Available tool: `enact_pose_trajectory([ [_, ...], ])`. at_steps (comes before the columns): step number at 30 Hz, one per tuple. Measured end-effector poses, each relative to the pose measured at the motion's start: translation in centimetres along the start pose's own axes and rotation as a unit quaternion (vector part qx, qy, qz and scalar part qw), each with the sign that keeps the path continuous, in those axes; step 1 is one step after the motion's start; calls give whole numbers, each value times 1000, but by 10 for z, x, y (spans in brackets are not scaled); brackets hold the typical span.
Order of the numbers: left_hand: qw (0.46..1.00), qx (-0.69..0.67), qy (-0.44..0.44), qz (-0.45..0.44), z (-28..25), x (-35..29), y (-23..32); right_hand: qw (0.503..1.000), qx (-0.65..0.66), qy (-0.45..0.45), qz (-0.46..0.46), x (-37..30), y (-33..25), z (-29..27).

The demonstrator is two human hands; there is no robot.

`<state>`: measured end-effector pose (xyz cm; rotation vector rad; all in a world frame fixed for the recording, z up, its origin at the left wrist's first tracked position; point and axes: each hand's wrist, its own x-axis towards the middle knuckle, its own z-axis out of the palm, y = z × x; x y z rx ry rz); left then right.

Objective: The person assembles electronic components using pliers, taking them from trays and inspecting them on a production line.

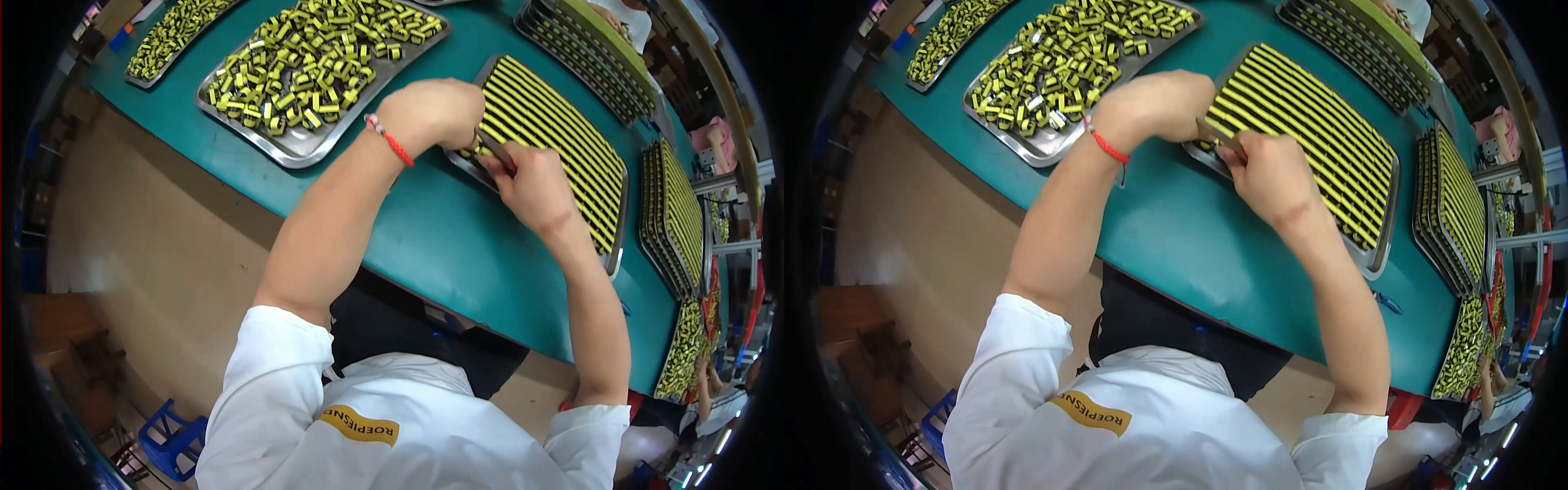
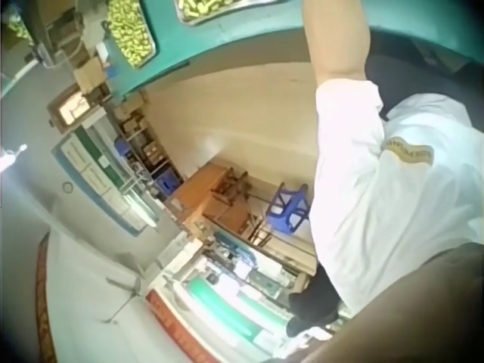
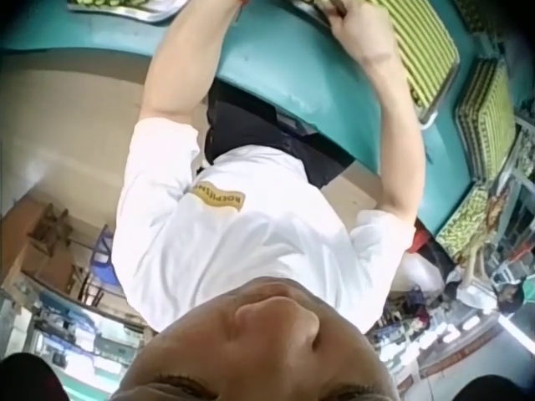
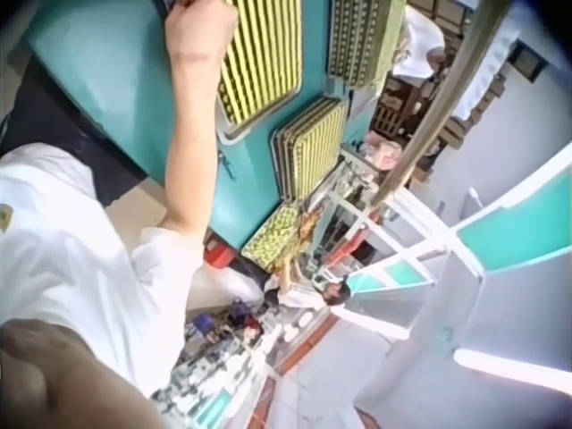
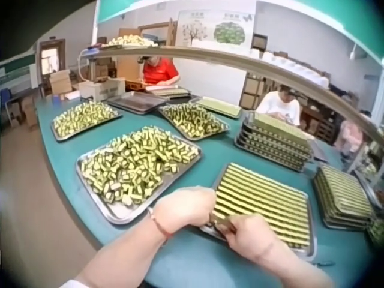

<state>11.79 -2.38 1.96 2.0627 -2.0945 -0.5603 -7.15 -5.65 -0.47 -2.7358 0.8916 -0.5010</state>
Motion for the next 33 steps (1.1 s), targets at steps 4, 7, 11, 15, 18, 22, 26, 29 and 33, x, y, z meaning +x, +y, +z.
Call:
enact_pose_trajectory([
  [4, 1000, 9, 9, 11, -2, 0, -2, 999, 12, -36, 29, 6, -4, -4],
  [7, 1000, 17, -12, -4, -6, -2, 2, 998, -5, -50, 38, 5, -6, -4],
  [11, 999, 10, -37, -27, -6, -1, 1, 999, -17, -30, 28, 2, -6, 1],
  [15, 999, 17, -41, -22, -6, 3, 4, 1000, -23, 18, 1, -4, -2, 3],
  [18, 998, 26, -4, 64, 2, 15, -1, 999, -29, 27, 15, -10, 3, 3],
  [22, 998, -40, 31, 46, -5, -5, 9, 994, 51, 95, 31, -26, 1, -7],
  [26, 993, -62, 99, 0, -21, -13, 6, 928, 325, 141, 117, -62, -5, -77],
  [29, 899, -339, 254, 112, -34, -44, 41, 803, 527, 274, 41, -117, -16, -144],
  [33, 723, -337, 398, 452, -78, -116, 114, 800, 387, 458, -5, -198, -35, -209],
])
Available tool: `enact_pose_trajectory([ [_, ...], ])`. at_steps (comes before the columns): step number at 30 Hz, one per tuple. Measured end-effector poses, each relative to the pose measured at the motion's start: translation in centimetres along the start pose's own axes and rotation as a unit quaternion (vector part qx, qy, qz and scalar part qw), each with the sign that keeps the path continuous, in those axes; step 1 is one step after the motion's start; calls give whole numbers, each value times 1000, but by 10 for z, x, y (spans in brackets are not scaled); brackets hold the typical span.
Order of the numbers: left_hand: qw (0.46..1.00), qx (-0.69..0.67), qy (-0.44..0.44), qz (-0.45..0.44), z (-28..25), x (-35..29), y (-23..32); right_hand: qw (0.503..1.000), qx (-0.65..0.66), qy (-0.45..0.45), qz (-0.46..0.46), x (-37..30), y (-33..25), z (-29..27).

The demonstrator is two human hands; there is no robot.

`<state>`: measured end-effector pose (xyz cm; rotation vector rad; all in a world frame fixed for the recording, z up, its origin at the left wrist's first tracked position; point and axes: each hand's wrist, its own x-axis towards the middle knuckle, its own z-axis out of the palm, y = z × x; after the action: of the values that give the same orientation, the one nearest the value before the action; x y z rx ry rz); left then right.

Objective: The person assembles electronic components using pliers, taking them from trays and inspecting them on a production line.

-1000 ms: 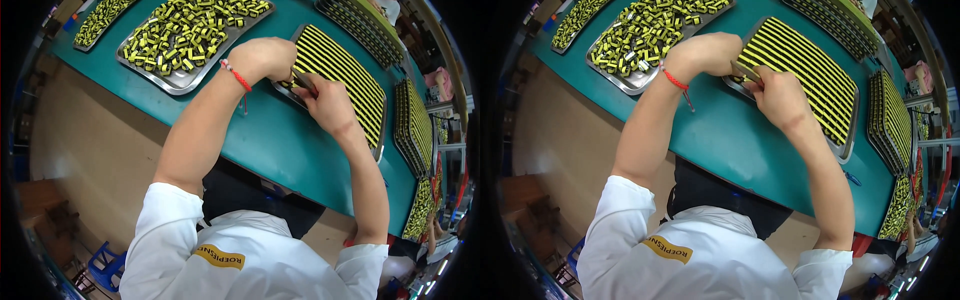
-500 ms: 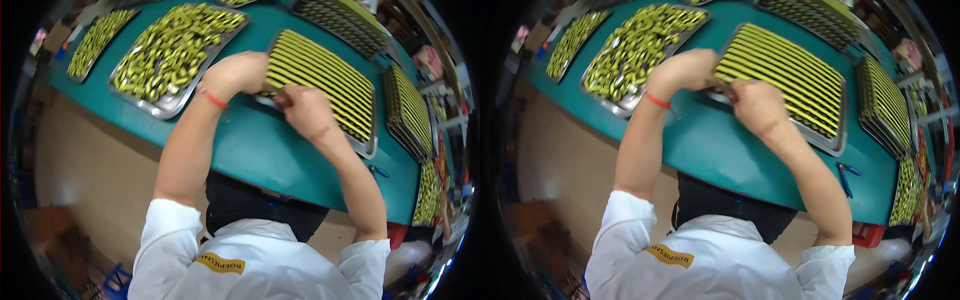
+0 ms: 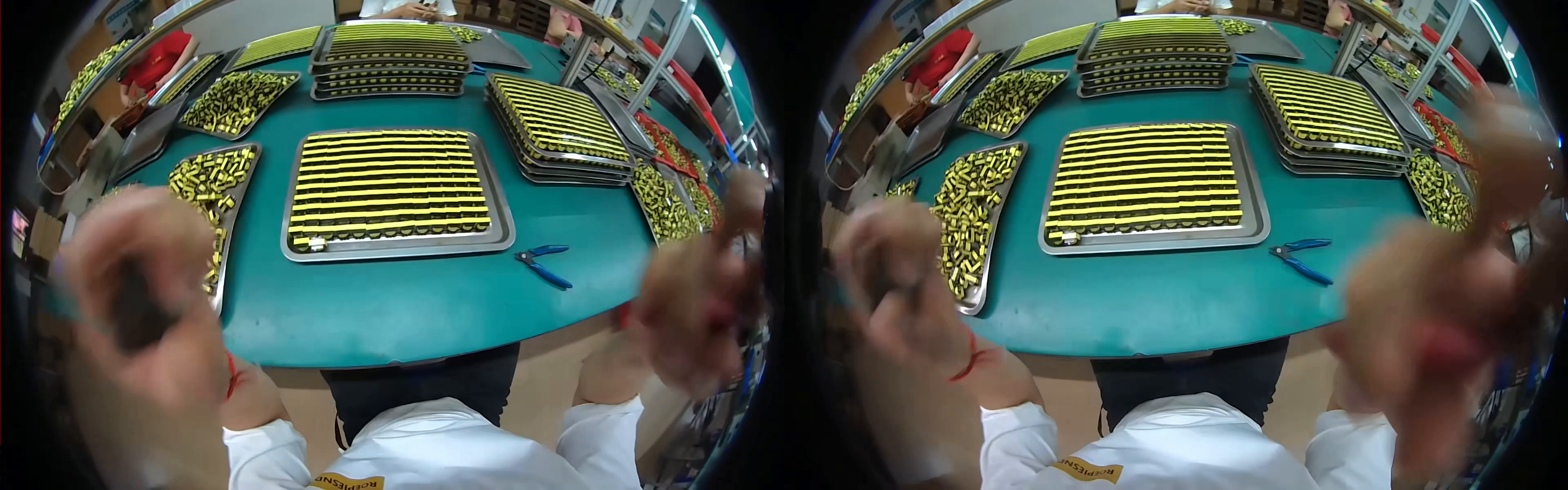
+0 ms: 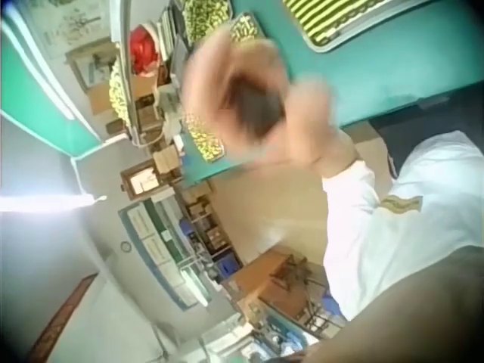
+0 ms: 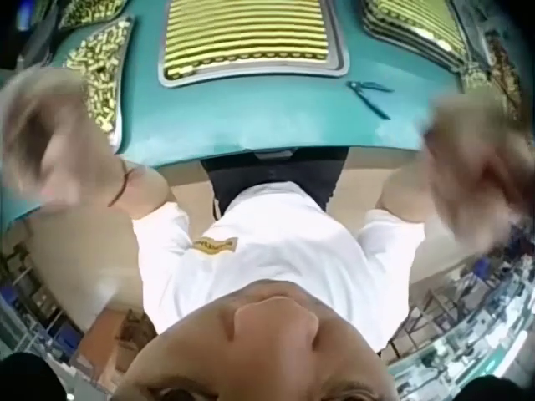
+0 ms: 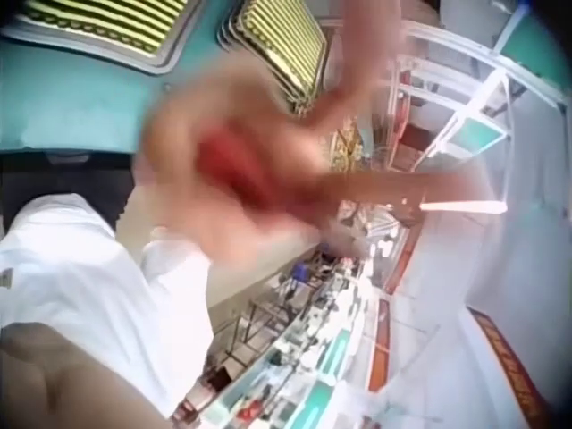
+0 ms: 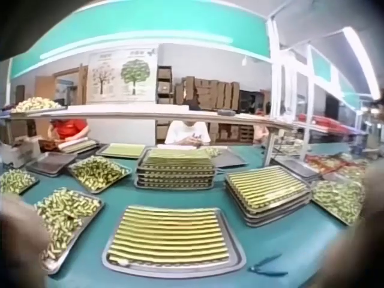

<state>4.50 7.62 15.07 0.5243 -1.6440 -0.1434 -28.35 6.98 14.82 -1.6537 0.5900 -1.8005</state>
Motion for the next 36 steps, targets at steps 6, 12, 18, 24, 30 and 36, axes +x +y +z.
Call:
enact_pose_trajectory([
  [6, 996, 83, -9, -13, -12, -3, 15, 997, 74, -16, 25, -28, -6, -35],
  [12, 985, 169, -10, -24, -32, -7, 35, 988, 140, -41, 48, -14, -7, -32],
  [18, 972, 235, 22, 4, -42, -4, 41, 980, 178, -84, 25, -20, -3, 0],
  [24, 946, 314, 50, 70, -51, 9, 52, 964, 235, -122, -34, -28, -7, 6],
  [30, 921, 365, 78, 110, -56, 3, 42, 950, 265, -152, -71, -9, -5, 60],
  [36, 926, 363, 84, 65, -32, -14, 31, 957, 242, -156, -20, -12, 3, 33],
])
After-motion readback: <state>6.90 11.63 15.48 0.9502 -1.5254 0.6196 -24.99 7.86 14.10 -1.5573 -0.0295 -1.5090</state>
